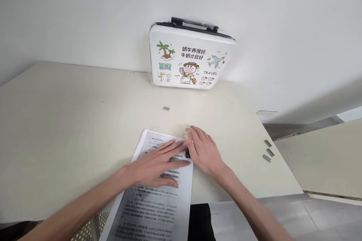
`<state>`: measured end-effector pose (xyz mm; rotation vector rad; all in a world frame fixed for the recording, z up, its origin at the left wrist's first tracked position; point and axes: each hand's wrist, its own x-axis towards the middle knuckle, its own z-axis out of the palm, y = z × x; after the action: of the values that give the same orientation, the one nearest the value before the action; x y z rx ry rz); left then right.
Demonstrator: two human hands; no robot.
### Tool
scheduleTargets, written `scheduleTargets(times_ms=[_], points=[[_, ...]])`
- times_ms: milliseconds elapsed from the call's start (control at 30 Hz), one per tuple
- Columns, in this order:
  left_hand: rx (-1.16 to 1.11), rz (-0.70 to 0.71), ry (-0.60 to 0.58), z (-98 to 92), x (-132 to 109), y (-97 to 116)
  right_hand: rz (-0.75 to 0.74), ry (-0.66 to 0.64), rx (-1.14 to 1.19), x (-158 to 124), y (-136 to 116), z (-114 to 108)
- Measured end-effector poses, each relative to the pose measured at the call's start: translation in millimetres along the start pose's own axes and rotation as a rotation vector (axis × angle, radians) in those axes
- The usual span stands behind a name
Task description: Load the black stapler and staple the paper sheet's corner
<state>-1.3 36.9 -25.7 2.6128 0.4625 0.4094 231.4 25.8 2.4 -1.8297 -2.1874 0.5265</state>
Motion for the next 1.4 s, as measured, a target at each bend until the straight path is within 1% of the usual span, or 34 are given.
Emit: scheduleTargets(times_ms=[400,567,767,933,1033,1167,1300,1400], points=[[0.029,-0.013,-0.022,1.1,-0.4,-0.1,0.008,-0.008,-0.176,1.4,-6.5,3.9],[0.005,-0.013,-0.015,-2.1,0.5,1.5,-0.008,0.019,-0.300,2.1,-12.0,5.6],[0.006,-0.035,-0.021,-1.4,0.7,1.2,-0.080,0.059,-0.428,5.2,-12.0,15.7],[0.002,-0.027,-0.020,-0.4,2.1,-1.4,-0.097,0.096,-0.476,7.8,-14.7,25.0],[0.018,-0.039,-0.038,-2.2,3.2,-0.7,-0.118,0.109,-0.442,8.6,-16.6,25.3],[0.034,-0.036,-0.051,-4.6,1.8,1.3,-0.107,0.181,-0.247,4.0,-10.4,15.6],[0.051,-0.063,-0.069,-4.4,-2.6,0.3,-0.166,0.243,-0.047,-13.6,10.3,5.7],[0.058,-0.070,-0.066,-3.5,-6.1,-2.2,-0.203,0.274,0.029,-33.2,30.3,7.2]])
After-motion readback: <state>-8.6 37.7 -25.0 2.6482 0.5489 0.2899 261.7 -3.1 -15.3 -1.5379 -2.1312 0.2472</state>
